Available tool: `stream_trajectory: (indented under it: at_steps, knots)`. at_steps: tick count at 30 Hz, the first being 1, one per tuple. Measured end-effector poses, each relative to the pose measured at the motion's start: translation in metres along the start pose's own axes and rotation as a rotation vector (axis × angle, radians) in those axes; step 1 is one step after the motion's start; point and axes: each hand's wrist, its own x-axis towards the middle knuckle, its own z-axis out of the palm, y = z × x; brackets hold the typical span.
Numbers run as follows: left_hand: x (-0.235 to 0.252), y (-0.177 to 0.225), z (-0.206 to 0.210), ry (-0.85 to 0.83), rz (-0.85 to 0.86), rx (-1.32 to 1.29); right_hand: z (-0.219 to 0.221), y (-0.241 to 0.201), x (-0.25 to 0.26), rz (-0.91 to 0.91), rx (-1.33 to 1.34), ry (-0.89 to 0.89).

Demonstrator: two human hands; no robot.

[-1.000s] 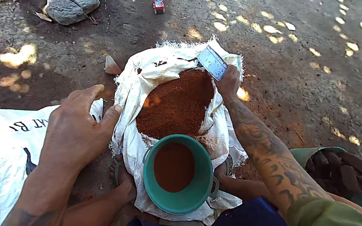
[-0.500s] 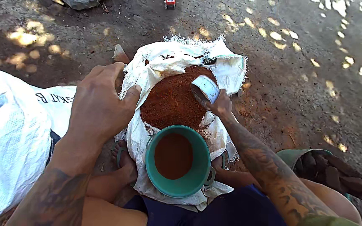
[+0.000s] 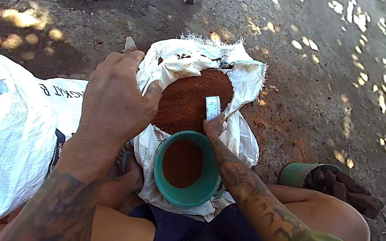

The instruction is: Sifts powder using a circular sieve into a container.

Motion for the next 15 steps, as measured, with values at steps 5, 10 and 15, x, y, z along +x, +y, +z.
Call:
stream_trajectory:
  at_steps: [5, 10, 15]
  knots:
    - [0.0, 0.006, 0.0, 0.006, 0.0, -0.02, 0.009, -0.019, 0.003, 0.149, 0.302, -0.095]
    - [0.002, 0.005, -0.001, -0.022, -0.021, -0.031, -0.008, 0.023, 0.028, 0.481, 1.093, -0.251]
    - [0.002, 0.007, -0.006, -0.016, -0.037, -0.032, -0.02, 0.073, 0.024, 0.41, 1.51, -0.369]
